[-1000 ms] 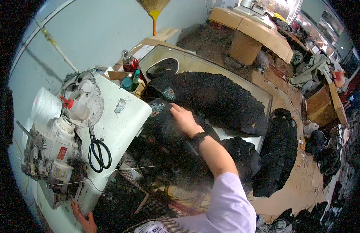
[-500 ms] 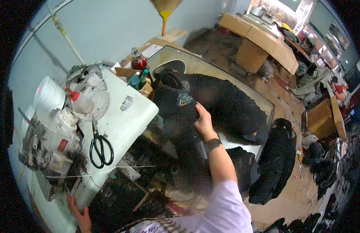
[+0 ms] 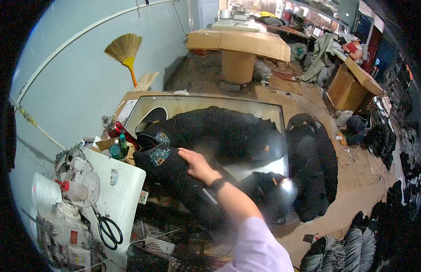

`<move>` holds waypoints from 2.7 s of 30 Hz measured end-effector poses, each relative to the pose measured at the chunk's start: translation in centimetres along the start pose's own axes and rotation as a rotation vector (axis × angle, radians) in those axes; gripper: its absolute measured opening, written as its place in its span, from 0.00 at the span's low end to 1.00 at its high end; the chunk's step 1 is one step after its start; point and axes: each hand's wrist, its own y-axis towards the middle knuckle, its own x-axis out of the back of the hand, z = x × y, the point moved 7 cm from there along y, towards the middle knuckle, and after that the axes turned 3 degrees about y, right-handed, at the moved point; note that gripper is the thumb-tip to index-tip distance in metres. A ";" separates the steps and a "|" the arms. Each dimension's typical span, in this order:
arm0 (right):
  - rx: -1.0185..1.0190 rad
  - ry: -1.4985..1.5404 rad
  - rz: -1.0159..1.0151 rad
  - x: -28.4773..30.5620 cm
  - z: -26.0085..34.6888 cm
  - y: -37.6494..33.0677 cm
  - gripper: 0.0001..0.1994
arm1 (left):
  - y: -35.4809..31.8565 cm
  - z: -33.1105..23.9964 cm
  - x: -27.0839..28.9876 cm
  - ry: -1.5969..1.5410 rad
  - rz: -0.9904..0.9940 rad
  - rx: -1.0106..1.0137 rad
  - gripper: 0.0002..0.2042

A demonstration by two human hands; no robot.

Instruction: The person ties blue and red ribbons around stacks of black shoe components before moving to a sewing machine to process a stack of uppers. They then pick up a white ribbon and tie it onto another shoe component.

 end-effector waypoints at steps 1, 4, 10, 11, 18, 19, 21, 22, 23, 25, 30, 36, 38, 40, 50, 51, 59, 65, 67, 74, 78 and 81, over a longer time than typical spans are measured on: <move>0.000 0.008 0.002 -0.2 -0.2 0.0 0.30 | -0.1 0.2 0.1 -0.036 -0.038 -0.028 0.31; 0.039 0.085 -0.110 0.5 0.5 0.6 0.27 | -0.6 1.3 -0.3 0.049 -0.071 -0.066 0.32; -0.079 0.070 -0.243 3.4 -2.3 -0.9 0.26 | 0.4 0.3 -0.3 -0.052 -0.100 -0.111 0.35; -0.099 0.075 -0.249 3.6 -2.3 -0.9 0.26 | 0.5 0.2 -0.2 -0.048 -0.092 -0.085 0.35; -0.028 0.195 -0.294 3.4 2.1 1.9 0.24 | -0.6 2.7 -1.4 -0.060 -0.071 0.000 0.33; -0.026 0.239 -0.361 3.0 1.0 2.0 0.24 | -1.6 3.7 -1.5 -0.021 -0.053 0.097 0.30; -0.137 0.281 -0.502 4.6 -0.9 1.0 0.26 | -0.5 2.5 -1.9 -0.114 -0.040 0.064 0.30; -0.285 0.262 -0.537 5.6 -1.8 0.7 0.27 | 0.3 1.2 -1.7 -0.202 -0.061 0.023 0.29; -0.034 0.134 -0.615 6.7 -1.3 0.9 0.25 | 0.9 -0.5 -1.0 -0.235 -0.072 0.046 0.27; 0.029 0.253 -0.638 8.9 -2.2 1.8 0.19 | 0.6 0.3 -1.2 -0.225 -0.090 0.050 0.27; 0.164 0.218 -0.635 12.6 3.5 5.3 0.13 | 0.2 -0.1 -0.2 -0.159 -0.097 0.029 0.27; 0.227 0.769 -0.514 16.3 7.8 8.0 0.17 | -0.3 0.5 -0.3 -0.114 -0.107 0.006 0.26; 0.249 0.744 -0.458 19.5 9.8 10.1 0.17 | 0.1 0.2 -0.8 -0.086 -0.188 -0.121 0.26; 0.232 0.803 -0.372 22.0 7.9 13.0 0.16 | -0.6 0.6 -0.7 -0.055 -0.179 -0.054 0.26; 0.295 0.868 -0.042 8.8 29.9 8.6 0.16 | -1.6 -3.1 4.0 -0.543 -0.273 -0.071 0.24; 0.318 0.870 -0.019 7.1 32.7 8.7 0.16 | -2.0 -2.6 4.8 -0.546 -0.287 -0.076 0.24; 1.082 0.564 0.790 -10.2 57.0 4.6 0.25 | -15.0 9.4 11.9 -1.417 -1.106 0.237 0.40; 1.143 0.663 1.583 -22.8 65.4 -10.8 0.27 | -22.5 14.2 8.1 -1.024 -0.865 0.506 0.29; 1.097 0.623 1.748 -25.0 67.0 -13.9 0.27 | -25.6 16.4 5.3 -1.182 -0.737 0.897 0.30; 0.967 0.876 1.709 -25.9 67.8 -11.3 0.29 | -29.2 22.9 3.3 -1.015 -0.822 0.830 0.32; 0.309 1.202 1.346 -26.5 62.6 -5.2 0.23 | -27.1 25.8 2.1 -1.103 -0.676 0.829 0.26; 0.156 1.125 1.048 -25.6 58.6 -2.8 0.15 | -28.0 27.5 -0.5 -1.088 -0.579 0.932 0.21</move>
